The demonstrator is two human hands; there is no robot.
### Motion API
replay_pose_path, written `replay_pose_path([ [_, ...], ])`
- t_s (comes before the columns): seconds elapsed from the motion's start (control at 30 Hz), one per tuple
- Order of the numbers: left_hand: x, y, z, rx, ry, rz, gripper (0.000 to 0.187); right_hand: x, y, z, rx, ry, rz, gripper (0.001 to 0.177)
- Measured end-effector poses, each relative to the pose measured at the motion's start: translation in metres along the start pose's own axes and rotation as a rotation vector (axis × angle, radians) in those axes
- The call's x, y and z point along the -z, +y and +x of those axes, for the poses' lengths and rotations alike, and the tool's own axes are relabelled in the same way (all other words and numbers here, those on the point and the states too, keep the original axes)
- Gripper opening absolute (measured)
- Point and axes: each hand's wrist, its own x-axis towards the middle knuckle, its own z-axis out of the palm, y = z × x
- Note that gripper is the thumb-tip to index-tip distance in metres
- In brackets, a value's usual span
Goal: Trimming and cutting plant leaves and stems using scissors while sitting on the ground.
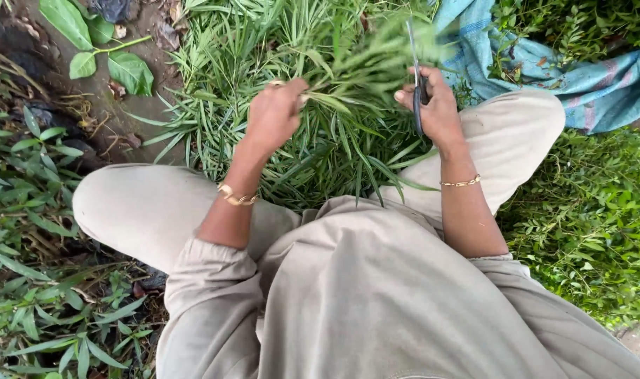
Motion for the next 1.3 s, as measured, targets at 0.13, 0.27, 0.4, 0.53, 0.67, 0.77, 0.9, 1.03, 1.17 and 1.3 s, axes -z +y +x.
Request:
replay_pose_path([
  [0.13, 0.063, -0.003, -0.023, 0.07, 0.022, -0.668, 0.015, 0.002, -0.011, 0.002, 0.023, 0.022, 0.016, 0.05],
  [0.27, 0.076, -0.015, -0.032, 0.216, 0.082, -1.352, 0.024, -0.003, -0.033, 0.003, 0.112, 0.0, 0.194, 0.049],
  [0.4, 0.07, -0.025, -0.037, 0.179, 0.059, -1.542, 0.022, -0.015, -0.061, -0.003, 0.259, 0.011, 0.323, 0.053],
  [0.53, 0.071, -0.023, -0.038, 0.169, 0.048, -1.635, 0.018, -0.02, -0.101, -0.013, 0.33, 0.072, 0.473, 0.053],
  [0.67, 0.065, -0.026, -0.034, 0.189, 0.049, -1.706, 0.018, -0.026, -0.083, -0.03, 0.438, -0.165, 0.689, 0.081],
  [0.77, 0.063, -0.029, -0.033, 0.202, 0.056, -1.725, 0.017, -0.041, -0.107, -0.039, 0.392, -0.302, 0.556, 0.084],
  [0.9, 0.063, -0.024, -0.033, 0.198, 0.055, -1.692, 0.016, -0.058, -0.136, -0.03, 0.247, -0.425, 0.206, 0.06],
  [1.03, 0.061, -0.019, -0.035, 0.212, 0.04, -1.661, 0.015, -0.068, -0.174, -0.03, 0.114, -0.42, -0.073, 0.05],
  [1.17, 0.05, -0.021, -0.035, 0.202, 0.028, -1.591, 0.018, -0.076, -0.168, -0.024, 0.075, -0.435, -0.043, 0.049],
  [1.3, 0.054, -0.012, -0.038, 0.204, -0.001, -1.645, 0.017, -0.078, -0.165, -0.025, 0.076, -0.43, -0.026, 0.044],
])
